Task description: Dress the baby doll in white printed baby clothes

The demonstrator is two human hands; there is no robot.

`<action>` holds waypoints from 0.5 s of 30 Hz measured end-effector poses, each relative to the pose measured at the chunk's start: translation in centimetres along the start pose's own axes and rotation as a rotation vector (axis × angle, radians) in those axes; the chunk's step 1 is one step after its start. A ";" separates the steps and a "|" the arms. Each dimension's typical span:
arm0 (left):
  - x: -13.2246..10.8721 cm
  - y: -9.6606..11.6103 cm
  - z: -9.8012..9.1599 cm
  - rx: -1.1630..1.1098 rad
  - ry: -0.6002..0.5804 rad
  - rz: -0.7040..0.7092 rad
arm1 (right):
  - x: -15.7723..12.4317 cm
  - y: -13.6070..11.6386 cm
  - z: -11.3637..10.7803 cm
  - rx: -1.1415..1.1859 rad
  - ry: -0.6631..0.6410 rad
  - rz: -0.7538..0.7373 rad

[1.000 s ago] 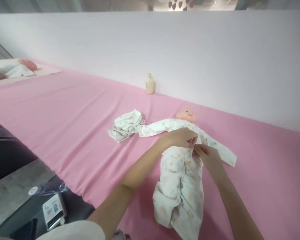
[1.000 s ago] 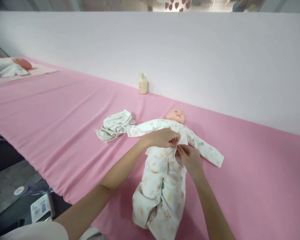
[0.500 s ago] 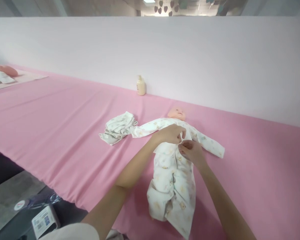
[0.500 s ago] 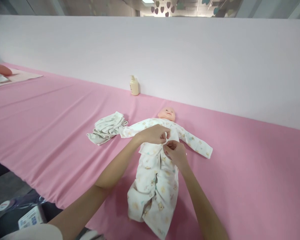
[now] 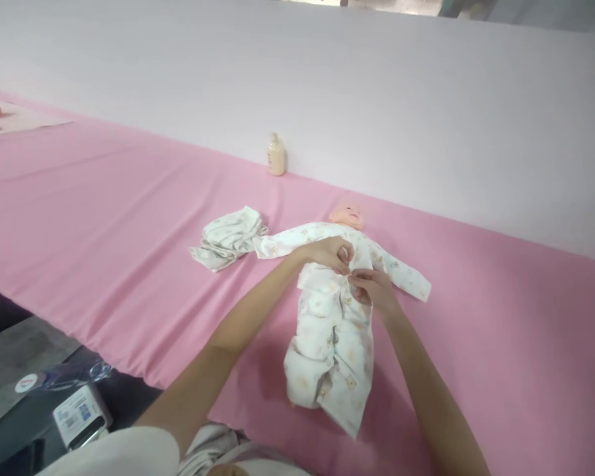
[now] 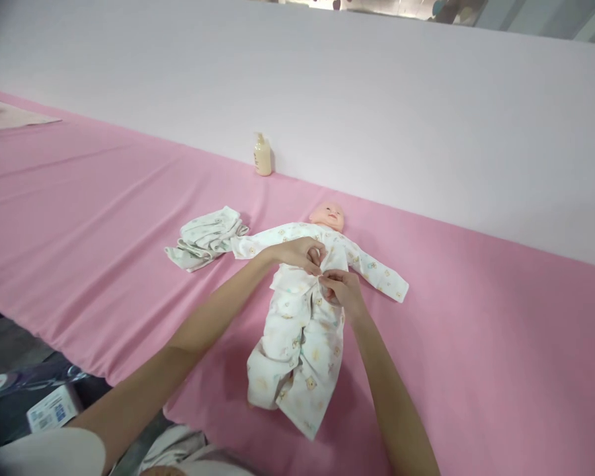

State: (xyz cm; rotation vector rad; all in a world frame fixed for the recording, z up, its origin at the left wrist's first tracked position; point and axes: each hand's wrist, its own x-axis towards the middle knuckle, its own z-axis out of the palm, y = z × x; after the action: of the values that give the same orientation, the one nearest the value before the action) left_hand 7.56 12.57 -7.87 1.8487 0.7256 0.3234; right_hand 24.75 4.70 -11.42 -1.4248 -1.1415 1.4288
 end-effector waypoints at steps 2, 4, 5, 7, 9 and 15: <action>-0.2 -0.3 -0.1 -0.077 -0.014 -0.002 | 0.0 -0.1 -0.4 0.006 -0.024 0.015; -0.4 -0.1 -0.1 -0.074 -0.019 -0.006 | 0.2 -0.1 -0.7 0.010 -0.021 0.035; -0.5 0.0 0.1 -0.037 -0.017 -0.011 | 0.3 -0.2 -0.7 0.022 -0.012 0.049; -0.6 0.5 0.5 0.139 0.020 -0.005 | 0.4 -0.2 -0.8 0.059 0.035 0.059; -0.9 1.2 1.1 0.409 0.132 0.004 | 0.2 0.0 -0.9 0.102 0.111 0.050; -5.2 0.8 3.7 0.793 0.352 -0.112 | -3.5 3.0 -2.0 -0.326 0.333 -0.336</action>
State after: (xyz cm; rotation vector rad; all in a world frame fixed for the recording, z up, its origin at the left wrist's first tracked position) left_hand 5.73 6.40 -7.97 2.5072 1.3315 0.3148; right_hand 27.11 0.65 -13.26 -1.5318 -1.3555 0.7636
